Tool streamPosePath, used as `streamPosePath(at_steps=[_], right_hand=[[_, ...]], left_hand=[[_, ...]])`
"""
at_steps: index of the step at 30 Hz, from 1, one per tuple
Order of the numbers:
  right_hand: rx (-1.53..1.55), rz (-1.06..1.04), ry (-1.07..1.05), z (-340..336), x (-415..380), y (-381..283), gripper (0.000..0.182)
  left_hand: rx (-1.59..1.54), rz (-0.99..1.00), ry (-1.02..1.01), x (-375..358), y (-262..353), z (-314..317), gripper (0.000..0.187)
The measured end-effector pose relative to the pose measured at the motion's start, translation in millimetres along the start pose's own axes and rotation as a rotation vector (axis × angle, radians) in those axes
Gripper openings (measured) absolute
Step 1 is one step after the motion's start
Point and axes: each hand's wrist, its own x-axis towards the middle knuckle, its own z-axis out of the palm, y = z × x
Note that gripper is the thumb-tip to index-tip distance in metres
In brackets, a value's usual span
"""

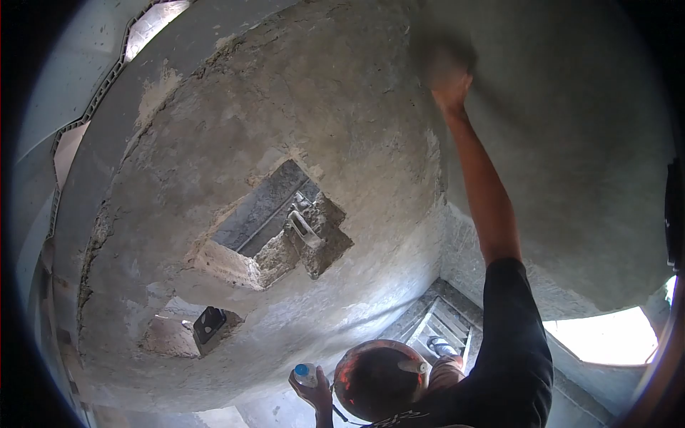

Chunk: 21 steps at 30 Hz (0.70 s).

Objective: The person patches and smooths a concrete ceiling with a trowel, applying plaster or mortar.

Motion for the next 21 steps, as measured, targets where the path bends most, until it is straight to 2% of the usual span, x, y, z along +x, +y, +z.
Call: streamPosePath(at_steps=[3,4,6,7,9,11,12,14,15,17,19,21], right_hand=[[-0.051,-0.054,0.061,16,43,0,0.029],[-0.051,-0.053,0.062,38,49,25,0.029],[-0.519,0.169,-0.403,79,44,87,0.049],[-0.521,0.172,-0.403,67,40,72,0.049],[-0.207,-0.081,-0.15,21,21,17,0.029],[-0.262,-0.206,-0.126,6,-14,26,0.029],[-0.272,-0.204,-0.11,-4,-24,23,0.029],[0.0,-0.055,-0.135,-15,-36,16,0.03],[-0.006,-0.05,-0.125,-14,-32,15,0.03],[-0.02,-0.043,0.075,-7,-12,9,0.031],[-0.044,0.024,0.044,2,24,-7,0.029],[0.032,-0.008,0.063,20,54,-8,0.031]], left_hand=[[-0.033,-0.017,0.005,1,7,-2,0.052],[-0.024,-0.011,0.012,1,9,-1,0.051],[-0.013,-0.005,0.016,-1,8,-2,0.051],[-0.009,0.011,0.007,-1,7,-2,0.051],[-0.009,0.029,-0.007,-4,5,-1,0.051],[-0.05,0.014,-0.011,-3,6,-1,0.052],[-0.057,0.032,-0.015,0,10,0,0.052],[-0.028,-0.018,-0.026,0,21,-4,0.053],[-0.027,-0.007,-0.029,1,26,-4,0.053],[-0.05,0.001,-0.009,3,33,-5,0.053],[-0.04,0.01,-0.011,3,30,-7,0.054],[-0.036,0.017,-0.008,4,29,-5,0.054]])
